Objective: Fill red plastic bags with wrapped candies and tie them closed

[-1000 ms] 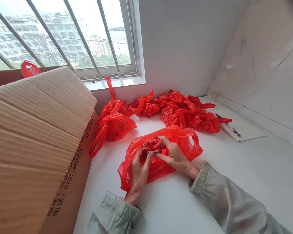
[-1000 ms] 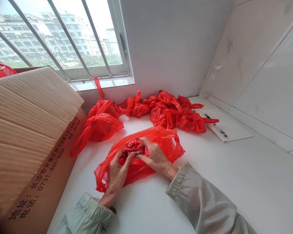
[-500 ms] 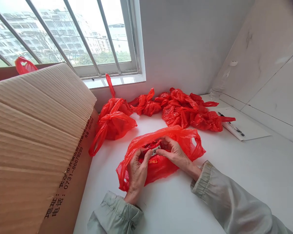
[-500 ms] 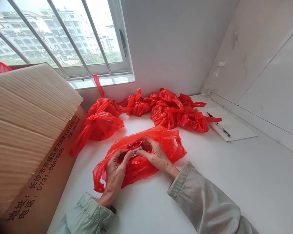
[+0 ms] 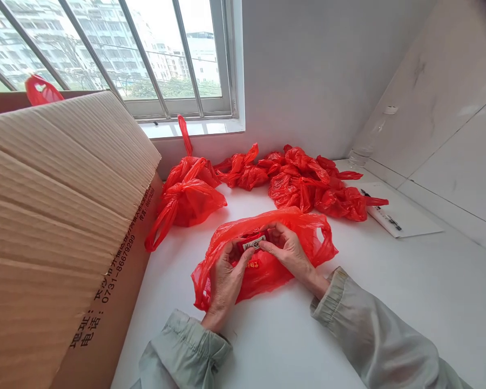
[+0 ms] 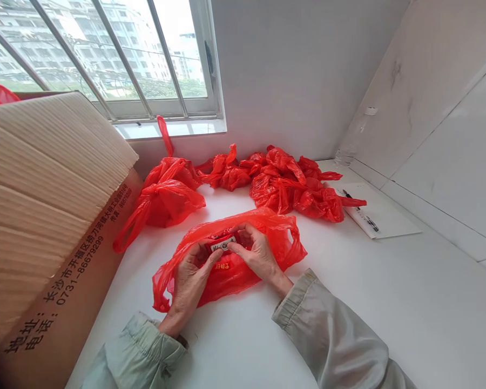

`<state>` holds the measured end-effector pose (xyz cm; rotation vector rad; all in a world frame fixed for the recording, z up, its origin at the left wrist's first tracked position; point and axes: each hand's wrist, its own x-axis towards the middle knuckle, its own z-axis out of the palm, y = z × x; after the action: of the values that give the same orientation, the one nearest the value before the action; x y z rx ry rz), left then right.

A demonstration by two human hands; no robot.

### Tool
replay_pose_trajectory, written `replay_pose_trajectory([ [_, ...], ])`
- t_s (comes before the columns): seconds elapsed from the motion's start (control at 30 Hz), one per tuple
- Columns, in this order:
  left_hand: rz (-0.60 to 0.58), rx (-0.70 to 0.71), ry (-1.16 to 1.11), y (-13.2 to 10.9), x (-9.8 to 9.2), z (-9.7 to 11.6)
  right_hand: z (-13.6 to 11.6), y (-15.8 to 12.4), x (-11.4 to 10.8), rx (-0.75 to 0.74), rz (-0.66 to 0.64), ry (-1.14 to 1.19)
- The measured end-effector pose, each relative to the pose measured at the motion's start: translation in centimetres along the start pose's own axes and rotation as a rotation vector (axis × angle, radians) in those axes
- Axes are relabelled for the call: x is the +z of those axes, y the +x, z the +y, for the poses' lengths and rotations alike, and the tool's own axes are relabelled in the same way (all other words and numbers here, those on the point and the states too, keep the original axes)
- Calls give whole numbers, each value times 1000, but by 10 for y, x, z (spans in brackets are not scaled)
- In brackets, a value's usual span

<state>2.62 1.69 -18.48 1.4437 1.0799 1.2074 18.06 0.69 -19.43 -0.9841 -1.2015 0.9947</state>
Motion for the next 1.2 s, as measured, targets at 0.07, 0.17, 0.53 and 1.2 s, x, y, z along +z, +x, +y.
replay_pose_trajectory([
  [0.07, 12, 8, 13, 1, 1, -4, 0, 0, 1, -6, 9, -27],
  [0.17, 32, 26, 62, 0, 0, -5, -1, 0, 1, -25, 35, -90],
  [0.53, 160, 239, 435, -5, -4, -5, 1, 8, -8, -147, 404, -466],
  [1.2, -287, 476, 730, -13, -3, 5, -44, 6, -34, -160, -100, -837],
])
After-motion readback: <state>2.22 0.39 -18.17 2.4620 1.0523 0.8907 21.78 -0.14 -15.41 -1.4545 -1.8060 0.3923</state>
